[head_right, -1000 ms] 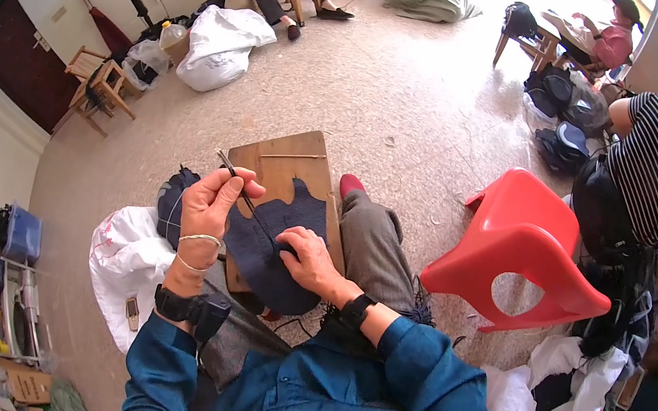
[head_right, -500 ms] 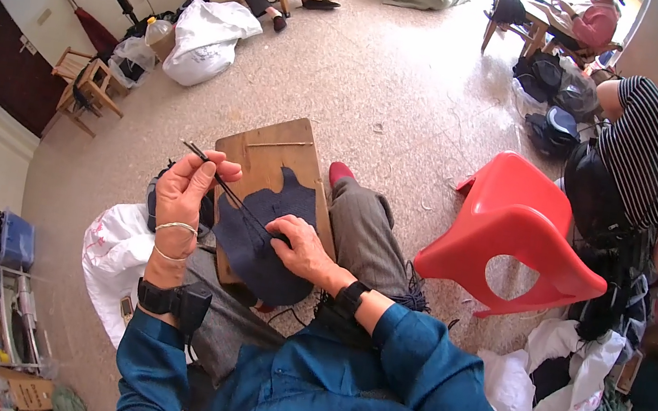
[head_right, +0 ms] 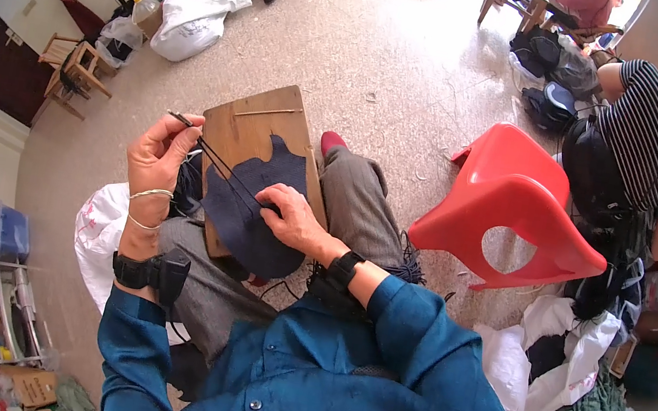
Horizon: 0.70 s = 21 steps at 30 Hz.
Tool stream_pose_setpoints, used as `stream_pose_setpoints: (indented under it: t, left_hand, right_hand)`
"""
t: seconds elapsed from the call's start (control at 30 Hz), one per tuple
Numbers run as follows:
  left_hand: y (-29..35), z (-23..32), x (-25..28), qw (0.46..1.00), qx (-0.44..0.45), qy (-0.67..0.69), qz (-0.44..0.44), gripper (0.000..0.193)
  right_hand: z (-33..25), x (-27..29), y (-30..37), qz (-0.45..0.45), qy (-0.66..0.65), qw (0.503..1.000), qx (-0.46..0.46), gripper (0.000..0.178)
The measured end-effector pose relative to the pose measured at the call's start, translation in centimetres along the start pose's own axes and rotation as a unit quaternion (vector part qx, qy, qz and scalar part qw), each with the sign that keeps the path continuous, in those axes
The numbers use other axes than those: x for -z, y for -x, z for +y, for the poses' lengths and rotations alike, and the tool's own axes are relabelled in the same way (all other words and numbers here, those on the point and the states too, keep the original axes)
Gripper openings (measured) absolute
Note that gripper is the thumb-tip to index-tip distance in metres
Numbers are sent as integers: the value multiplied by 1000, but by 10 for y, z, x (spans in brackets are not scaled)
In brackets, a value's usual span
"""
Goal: Hand-stitching and threading a shoe upper component on a wooden board.
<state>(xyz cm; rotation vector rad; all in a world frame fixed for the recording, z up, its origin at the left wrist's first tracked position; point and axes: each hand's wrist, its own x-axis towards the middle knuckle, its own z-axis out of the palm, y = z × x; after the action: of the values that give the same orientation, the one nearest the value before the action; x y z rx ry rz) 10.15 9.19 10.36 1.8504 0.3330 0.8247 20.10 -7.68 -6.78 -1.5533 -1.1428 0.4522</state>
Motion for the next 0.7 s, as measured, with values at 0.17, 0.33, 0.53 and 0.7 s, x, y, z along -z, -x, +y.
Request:
stream_pose_setpoints:
  t: [0.17, 0.33, 0.53, 0.7]
  left_hand:
    - [0, 6, 1, 999, -33, -41, -12, 7]
    - [9, 14, -5, 997, -46, -61, -13, 9]
    - [20, 8, -4, 999, -13, -4, -37, 8]
    - [20, 16, -11, 999, -18, 27, -39, 10]
  right_hand:
    - [1, -2, 0, -1, -2, 1000, -3, 23]
    - [5, 0, -7, 34, -189, 977, -88, 22]
    - [-10, 14, -27, -27, -81, 991, -107, 19]
    - [-11, 16, -43, -83, -20, 993, -86, 16]
